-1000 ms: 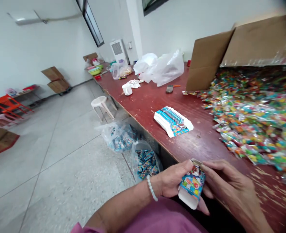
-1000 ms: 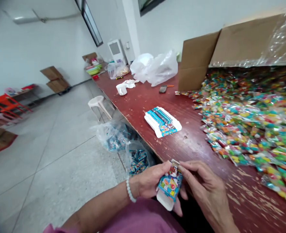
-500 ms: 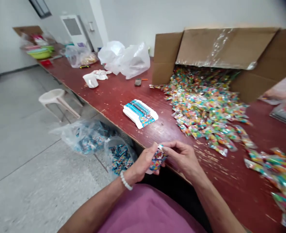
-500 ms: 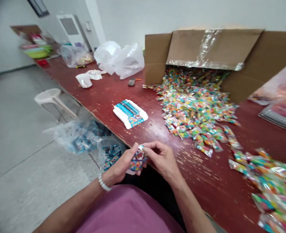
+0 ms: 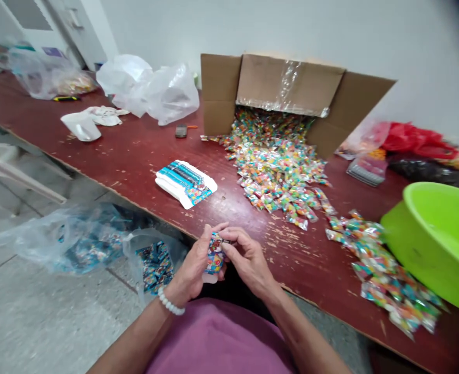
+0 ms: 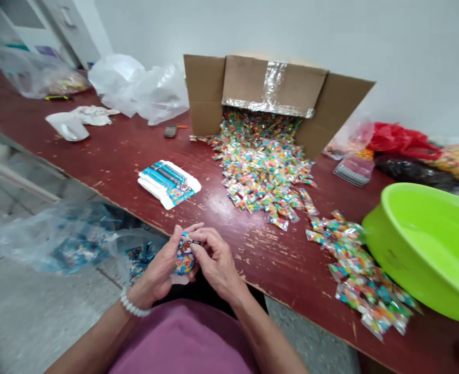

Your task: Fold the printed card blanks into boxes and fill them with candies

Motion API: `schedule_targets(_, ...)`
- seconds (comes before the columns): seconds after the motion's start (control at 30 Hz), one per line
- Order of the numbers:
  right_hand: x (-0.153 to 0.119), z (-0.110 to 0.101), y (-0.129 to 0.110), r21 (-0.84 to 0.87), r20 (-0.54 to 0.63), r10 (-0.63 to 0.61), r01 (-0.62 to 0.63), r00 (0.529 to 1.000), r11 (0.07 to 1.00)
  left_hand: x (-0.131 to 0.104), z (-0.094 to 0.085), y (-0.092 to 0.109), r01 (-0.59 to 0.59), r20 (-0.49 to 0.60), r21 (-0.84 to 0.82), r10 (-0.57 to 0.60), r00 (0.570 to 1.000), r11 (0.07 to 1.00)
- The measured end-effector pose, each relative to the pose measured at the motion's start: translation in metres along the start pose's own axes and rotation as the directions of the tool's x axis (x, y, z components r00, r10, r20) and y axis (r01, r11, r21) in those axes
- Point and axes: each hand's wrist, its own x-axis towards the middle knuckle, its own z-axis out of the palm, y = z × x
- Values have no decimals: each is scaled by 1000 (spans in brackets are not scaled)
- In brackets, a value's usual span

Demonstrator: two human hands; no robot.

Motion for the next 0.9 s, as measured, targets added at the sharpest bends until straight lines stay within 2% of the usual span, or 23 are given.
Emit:
schedule_targets(0.1,5,-9,8,-148,-12,-101,98,995,984,5,4,-1,12,47,-40,-10,999,999)
schedule_targets(0.2,15,-48,14,-417,-73,-234,184,969,890,12,3,-1,-23,69,-51,27,997,998)
schedule_targets(0.27,20,-88,20,-643,-230,-292,80,928,762,17,-1,0,-55,60,-19,56,997,998)
schedule_targets(0.33,21,-128,29,-815,-376,-355,-124,856,565,21,-8,2,-60,51,34,58,997,998)
schedule_targets(0.4,18,-159,39,-848,-476,-326,-328,817,417,24,-14,4,-65,22,73,63,998,995)
schedule_targets(0.47,14,-177,48,-819,-535,-223,-435,815,373,25,-19,5,-80,-15,117,83,996,990)
schedule_targets(0.53,11,-184,54,-788,-562,-137,-477,816,388,25,-23,7,-84,-4,173,86,996,981)
schedule_targets(0.67,12,-185,55,-747,-585,-88,-493,806,446,25,-28,10,-42,93,271,18,996,962)
schedule_targets(0.73,12,-182,52,-695,-579,-36,-470,814,544,26,-28,11,-46,80,293,23,997,955)
schedule_targets(0.8,11,-176,46,-598,-556,18,-415,831,685,27,-27,10,-57,33,288,49,998,956)
schedule_targets(0.9,4,-152,33,-265,-508,124,-291,852,919,27,-24,9,-64,-35,243,75,997,968)
